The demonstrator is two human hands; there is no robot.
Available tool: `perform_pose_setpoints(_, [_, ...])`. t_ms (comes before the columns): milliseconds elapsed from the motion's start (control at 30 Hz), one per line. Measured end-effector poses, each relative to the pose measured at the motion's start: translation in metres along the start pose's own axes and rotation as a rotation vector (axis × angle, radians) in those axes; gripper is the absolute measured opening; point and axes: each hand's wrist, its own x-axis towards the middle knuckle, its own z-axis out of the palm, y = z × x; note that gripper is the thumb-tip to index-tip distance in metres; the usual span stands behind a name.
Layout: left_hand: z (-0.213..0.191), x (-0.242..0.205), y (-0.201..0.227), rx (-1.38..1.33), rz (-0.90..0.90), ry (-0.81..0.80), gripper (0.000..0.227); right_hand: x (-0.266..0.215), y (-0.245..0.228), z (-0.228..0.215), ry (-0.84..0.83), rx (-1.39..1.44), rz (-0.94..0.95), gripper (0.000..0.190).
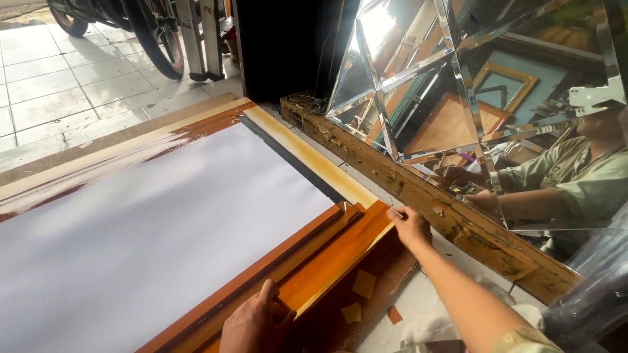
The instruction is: The person sits on the floor and applies brown tape to the edges of a large wooden frame. They use a red utility knife to cut the tape and smooth it down along the frame's perimeter.
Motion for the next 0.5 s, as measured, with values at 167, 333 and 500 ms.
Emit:
perform_pose_setpoints(167, [-0.004, -0.004, 0.002, 0.005, 0.008, 0.014, 0.024, -0.030, -0.013, 0.036, -0.003, -0.399, -0.228, 0.062])
perform_pose_setpoints(333, [-0.006, -0.006, 0.007, 0.003, -0.017, -0.003, 0.024, -0.147, -0.035, 0.057, -0.212, -0.555, -0.633, 0.113])
perform_pose_setpoints(500, [0.000, 0.001, 0.002, -0.006, -0.011, -0.006, 0.019, -0.089, 0.007, 0.056, -0.164, -0.362, -0.836, 0.066])
